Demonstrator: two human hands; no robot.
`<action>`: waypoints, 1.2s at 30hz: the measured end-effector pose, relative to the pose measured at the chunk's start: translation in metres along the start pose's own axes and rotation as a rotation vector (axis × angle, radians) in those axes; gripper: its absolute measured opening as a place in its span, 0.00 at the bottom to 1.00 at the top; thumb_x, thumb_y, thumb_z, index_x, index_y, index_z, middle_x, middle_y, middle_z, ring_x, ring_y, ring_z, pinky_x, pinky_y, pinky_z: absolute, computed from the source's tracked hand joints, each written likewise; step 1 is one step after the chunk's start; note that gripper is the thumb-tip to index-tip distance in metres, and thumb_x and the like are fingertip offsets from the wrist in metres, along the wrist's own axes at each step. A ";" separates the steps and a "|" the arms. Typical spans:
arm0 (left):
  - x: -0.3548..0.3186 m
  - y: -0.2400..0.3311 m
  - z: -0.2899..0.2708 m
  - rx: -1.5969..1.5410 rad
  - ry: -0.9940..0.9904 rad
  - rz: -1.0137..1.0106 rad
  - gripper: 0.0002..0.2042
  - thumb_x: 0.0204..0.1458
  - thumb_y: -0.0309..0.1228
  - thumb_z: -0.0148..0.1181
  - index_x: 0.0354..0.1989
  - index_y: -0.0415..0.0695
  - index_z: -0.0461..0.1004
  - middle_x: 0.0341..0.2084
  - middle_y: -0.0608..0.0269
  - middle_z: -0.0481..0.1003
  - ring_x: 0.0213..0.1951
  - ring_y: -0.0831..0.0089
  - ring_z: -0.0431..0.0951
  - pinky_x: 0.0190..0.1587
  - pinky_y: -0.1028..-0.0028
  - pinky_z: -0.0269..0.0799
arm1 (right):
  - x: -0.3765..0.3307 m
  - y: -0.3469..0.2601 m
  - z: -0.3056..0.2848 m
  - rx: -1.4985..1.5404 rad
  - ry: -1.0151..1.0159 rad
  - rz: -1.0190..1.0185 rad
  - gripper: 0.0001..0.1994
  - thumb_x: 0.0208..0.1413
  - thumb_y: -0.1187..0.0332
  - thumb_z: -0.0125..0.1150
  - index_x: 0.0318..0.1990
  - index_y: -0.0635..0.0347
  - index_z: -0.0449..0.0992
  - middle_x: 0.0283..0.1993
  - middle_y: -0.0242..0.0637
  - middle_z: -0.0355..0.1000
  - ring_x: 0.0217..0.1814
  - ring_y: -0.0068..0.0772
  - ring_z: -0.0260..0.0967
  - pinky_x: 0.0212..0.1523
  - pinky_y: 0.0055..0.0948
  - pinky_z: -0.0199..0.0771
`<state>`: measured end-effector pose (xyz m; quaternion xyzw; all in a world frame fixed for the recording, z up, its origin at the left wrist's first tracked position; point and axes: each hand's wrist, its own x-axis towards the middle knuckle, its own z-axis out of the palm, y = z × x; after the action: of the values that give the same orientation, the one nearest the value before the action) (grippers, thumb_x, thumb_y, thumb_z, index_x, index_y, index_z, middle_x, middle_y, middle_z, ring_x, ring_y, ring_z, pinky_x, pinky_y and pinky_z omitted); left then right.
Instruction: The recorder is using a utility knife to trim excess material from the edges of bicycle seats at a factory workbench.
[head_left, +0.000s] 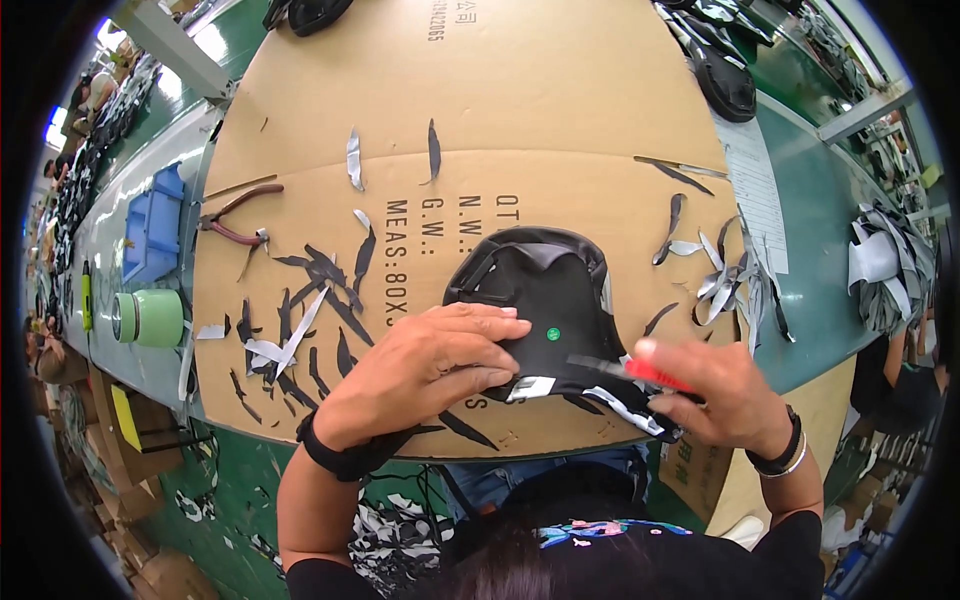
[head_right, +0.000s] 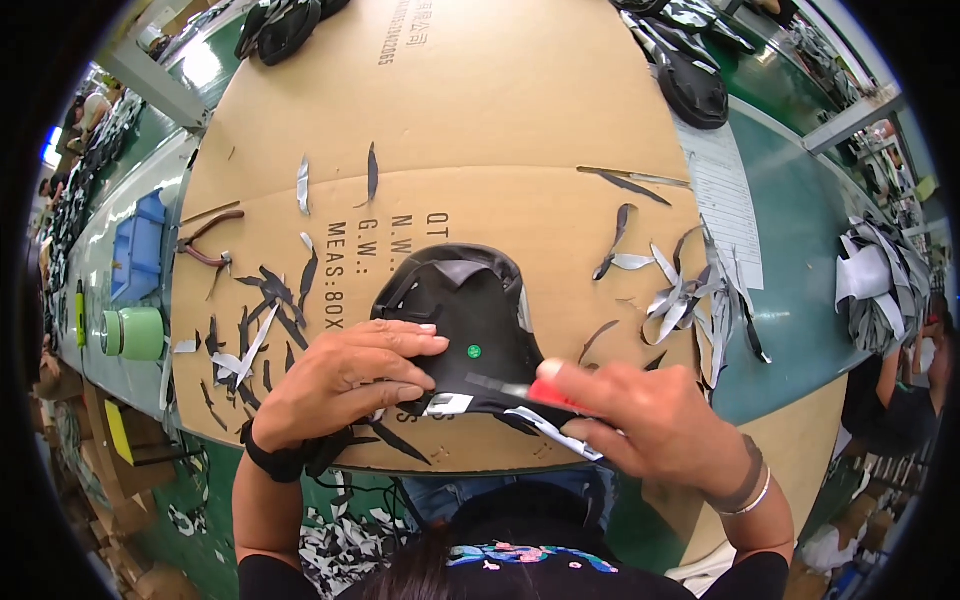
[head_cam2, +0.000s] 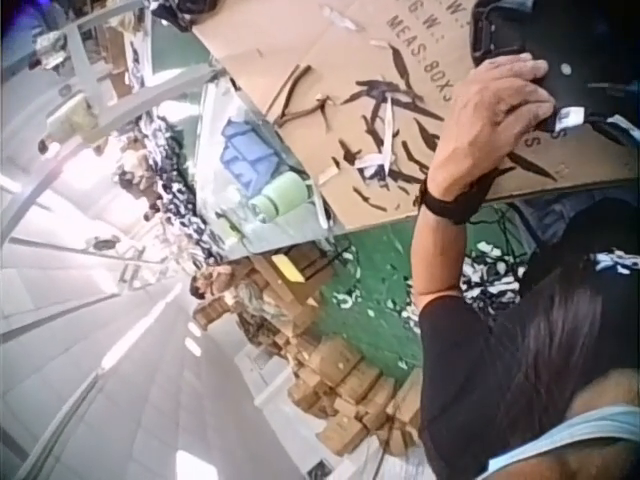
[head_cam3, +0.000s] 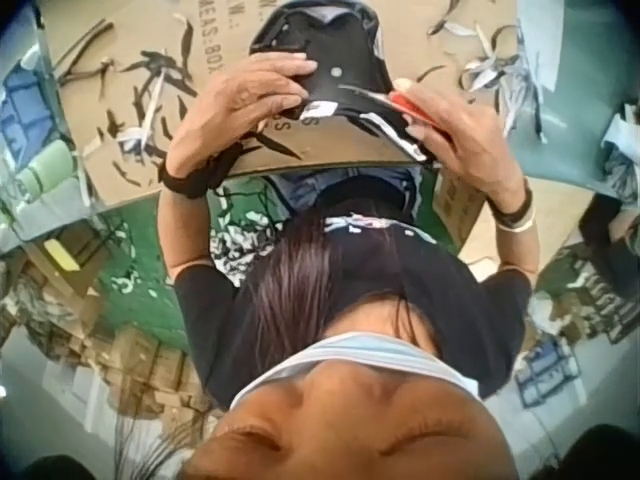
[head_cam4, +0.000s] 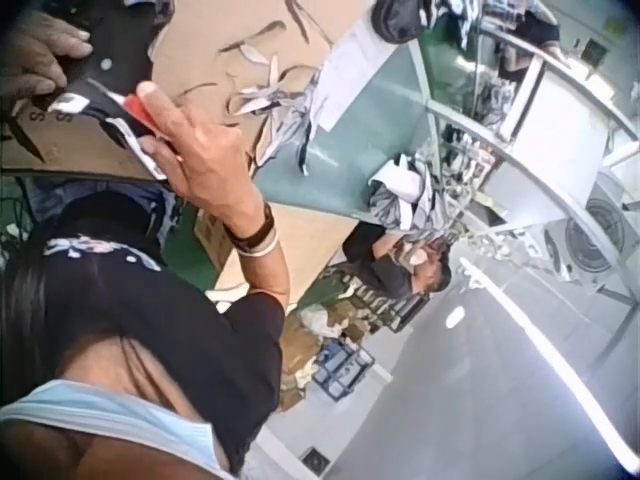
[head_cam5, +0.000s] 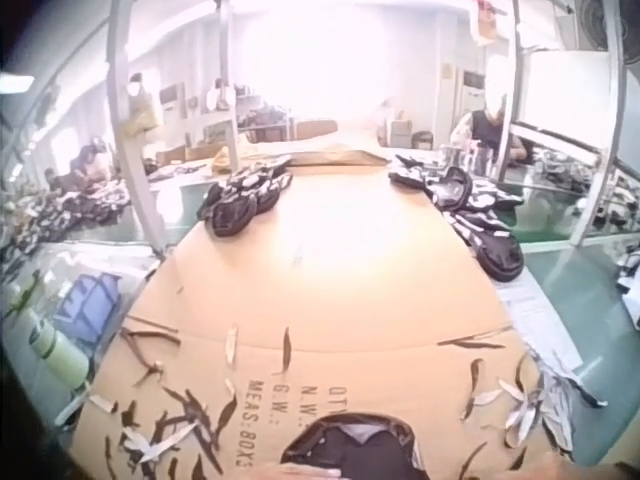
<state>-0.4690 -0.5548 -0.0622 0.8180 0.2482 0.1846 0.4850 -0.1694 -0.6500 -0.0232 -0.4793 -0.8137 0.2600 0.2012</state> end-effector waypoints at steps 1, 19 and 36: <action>0.003 0.000 0.004 -0.002 0.053 -0.024 0.06 0.49 0.29 0.64 0.33 0.41 0.79 0.46 0.58 0.78 0.54 0.59 0.74 0.54 0.64 0.71 | 0.003 0.000 0.000 0.004 -0.011 0.001 0.29 0.46 0.70 0.69 0.59 0.50 0.70 0.26 0.33 0.69 0.20 0.30 0.67 0.20 0.29 0.67; 0.008 -0.003 0.007 -0.037 0.119 -0.092 0.07 0.46 0.20 0.61 0.34 0.38 0.79 0.39 0.58 0.80 0.49 0.61 0.78 0.54 0.66 0.72 | 0.040 0.004 -0.005 -0.286 -0.520 -0.180 0.32 0.52 0.68 0.55 0.66 0.28 0.61 0.18 0.32 0.56 0.15 0.33 0.61 0.14 0.32 0.57; 0.016 0.023 0.007 0.045 0.265 -0.182 0.08 0.51 0.31 0.63 0.34 0.39 0.74 0.29 0.59 0.74 0.35 0.68 0.75 0.38 0.71 0.70 | -0.033 0.024 -0.011 -0.064 -0.014 0.117 0.27 0.47 0.61 0.71 0.55 0.56 0.71 0.26 0.37 0.68 0.22 0.38 0.69 0.22 0.31 0.68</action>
<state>-0.4471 -0.5592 -0.0441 0.7714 0.3871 0.2406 0.4440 -0.1314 -0.6665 -0.0317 -0.5305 -0.7936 0.2485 0.1643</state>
